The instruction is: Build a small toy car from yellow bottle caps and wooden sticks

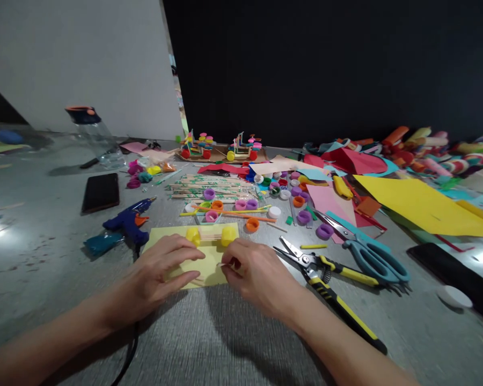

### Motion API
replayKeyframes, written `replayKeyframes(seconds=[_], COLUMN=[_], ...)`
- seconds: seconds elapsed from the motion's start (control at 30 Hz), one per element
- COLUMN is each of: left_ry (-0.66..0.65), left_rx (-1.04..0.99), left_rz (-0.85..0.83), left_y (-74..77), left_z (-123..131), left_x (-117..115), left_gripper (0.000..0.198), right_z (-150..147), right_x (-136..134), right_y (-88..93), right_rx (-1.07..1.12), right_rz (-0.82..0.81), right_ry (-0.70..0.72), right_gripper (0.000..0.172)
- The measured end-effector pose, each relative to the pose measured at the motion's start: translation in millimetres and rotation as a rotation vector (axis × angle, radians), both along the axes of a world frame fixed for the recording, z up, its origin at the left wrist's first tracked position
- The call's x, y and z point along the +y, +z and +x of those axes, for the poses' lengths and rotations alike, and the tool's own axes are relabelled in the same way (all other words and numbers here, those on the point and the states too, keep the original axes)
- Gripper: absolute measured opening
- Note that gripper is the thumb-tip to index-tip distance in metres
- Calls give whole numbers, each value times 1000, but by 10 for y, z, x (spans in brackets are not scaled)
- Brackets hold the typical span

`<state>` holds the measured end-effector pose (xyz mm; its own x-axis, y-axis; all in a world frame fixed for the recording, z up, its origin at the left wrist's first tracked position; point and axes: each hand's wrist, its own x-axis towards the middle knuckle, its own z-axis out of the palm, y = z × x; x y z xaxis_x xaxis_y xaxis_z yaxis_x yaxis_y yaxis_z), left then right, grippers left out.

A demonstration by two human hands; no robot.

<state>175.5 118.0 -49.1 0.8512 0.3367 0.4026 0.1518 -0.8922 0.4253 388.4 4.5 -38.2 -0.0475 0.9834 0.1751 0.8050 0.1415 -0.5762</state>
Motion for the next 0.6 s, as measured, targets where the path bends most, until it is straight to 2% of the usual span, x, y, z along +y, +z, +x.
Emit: replayKeyframes(seconds=[0.2,0.37,0.6], left_ry=[13,-13,2], left_rx=[-57,-81,-93], left_rz=[-378,-710,-829], left_y=[43,74,56], left_z=[42,95,95], left_x=[-152,-184,-172], left_gripper=[21,5,7], right_z=[-139,-223,-238], right_x=[-54,-69,-91], right_y=[92,122,118], right_rx=[249,408,478], right_rz=[-42,-35,-63], right_ry=[36,70,75], right_gripper=[10,10,10])
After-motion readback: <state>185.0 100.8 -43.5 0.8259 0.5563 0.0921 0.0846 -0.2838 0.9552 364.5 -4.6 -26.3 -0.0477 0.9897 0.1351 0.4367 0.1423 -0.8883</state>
